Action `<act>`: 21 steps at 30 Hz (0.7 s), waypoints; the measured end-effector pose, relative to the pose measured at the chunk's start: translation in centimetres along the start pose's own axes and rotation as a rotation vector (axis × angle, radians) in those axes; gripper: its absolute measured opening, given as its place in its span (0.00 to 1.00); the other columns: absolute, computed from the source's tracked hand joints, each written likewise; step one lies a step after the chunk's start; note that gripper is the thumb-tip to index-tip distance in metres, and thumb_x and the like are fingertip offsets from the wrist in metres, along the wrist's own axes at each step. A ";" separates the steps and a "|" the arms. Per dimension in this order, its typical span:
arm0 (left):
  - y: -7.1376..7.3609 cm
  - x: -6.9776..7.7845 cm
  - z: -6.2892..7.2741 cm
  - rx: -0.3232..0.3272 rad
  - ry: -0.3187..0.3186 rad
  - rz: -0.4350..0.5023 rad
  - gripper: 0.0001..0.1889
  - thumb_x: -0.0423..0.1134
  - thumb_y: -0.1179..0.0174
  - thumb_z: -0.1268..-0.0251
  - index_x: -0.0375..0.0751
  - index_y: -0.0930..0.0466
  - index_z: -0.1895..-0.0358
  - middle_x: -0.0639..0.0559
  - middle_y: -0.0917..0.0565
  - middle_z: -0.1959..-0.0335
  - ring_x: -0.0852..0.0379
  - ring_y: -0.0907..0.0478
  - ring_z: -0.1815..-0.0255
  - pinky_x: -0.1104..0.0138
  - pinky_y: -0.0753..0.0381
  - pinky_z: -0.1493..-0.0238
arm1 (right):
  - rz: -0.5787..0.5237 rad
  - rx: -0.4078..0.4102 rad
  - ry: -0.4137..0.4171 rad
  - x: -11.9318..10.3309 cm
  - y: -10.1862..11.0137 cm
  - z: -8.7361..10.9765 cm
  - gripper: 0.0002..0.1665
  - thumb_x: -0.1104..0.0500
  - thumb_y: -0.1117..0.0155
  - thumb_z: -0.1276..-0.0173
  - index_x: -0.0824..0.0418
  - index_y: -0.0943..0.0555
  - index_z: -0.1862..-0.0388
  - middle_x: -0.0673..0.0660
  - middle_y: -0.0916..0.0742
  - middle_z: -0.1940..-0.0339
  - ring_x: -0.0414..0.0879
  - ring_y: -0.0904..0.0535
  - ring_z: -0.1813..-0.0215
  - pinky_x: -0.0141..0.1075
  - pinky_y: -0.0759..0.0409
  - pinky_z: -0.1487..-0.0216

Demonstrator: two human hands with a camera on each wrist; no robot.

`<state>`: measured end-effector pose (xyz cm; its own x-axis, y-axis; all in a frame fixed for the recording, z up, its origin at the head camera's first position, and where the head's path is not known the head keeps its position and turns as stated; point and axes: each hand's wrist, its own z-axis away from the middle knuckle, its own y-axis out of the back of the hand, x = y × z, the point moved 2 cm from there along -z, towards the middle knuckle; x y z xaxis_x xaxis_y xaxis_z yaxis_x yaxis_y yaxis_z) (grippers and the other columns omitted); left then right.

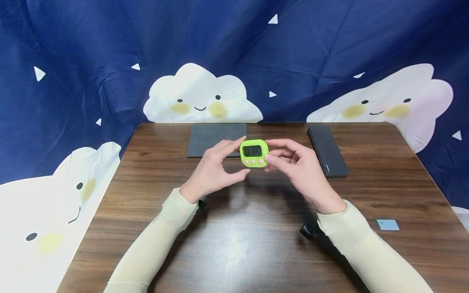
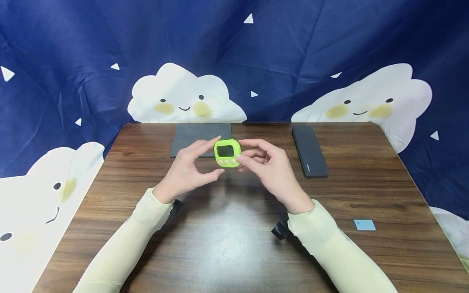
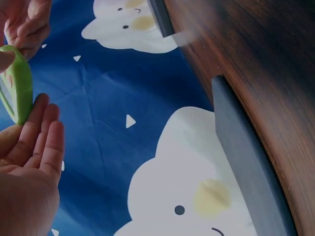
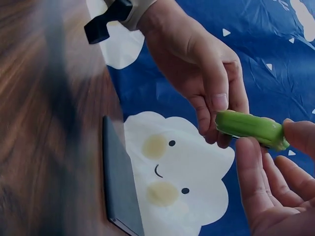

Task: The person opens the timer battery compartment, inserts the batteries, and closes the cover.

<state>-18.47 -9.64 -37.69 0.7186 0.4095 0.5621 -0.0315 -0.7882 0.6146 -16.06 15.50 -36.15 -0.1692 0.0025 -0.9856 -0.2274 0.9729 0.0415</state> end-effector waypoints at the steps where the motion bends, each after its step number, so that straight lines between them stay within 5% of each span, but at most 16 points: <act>1: 0.0 0.0 0.0 0.003 -0.001 -0.004 0.43 0.40 0.17 0.40 0.40 0.22 0.20 0.43 0.09 0.40 0.47 0.13 0.42 0.49 0.09 0.41 | -0.020 -0.007 -0.016 0.0 0.1 0.0 0.26 0.67 0.28 0.20 0.66 0.18 0.26 0.52 0.04 0.56 0.48 0.05 0.60 0.42 0.04 0.51; 11: 0.7 0.0 -0.1 0.025 -0.003 0.030 0.41 0.40 0.14 0.43 0.41 0.17 0.23 0.46 0.08 0.43 0.51 0.12 0.45 0.57 0.11 0.42 | -0.080 -0.036 -0.079 0.3 0.3 0.1 0.28 0.63 0.29 0.18 0.62 0.20 0.22 0.53 0.03 0.53 0.47 0.05 0.59 0.43 0.05 0.48; 21: 1.0 0.1 -0.1 0.014 0.037 0.098 0.38 0.39 0.14 0.41 0.42 0.16 0.25 0.48 0.07 0.42 0.54 0.11 0.44 0.58 0.11 0.37 | 0.253 -0.008 0.069 0.2 0.8 -0.4 0.24 0.62 0.22 0.23 0.57 0.12 0.30 0.52 0.07 0.45 0.41 0.09 0.47 0.28 0.10 0.45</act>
<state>-18.50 -10.34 -36.99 0.6862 0.3472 0.6392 -0.0901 -0.8314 0.5483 -16.61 16.16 -36.24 -0.2869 0.2296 -0.9300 -0.1773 0.9413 0.2871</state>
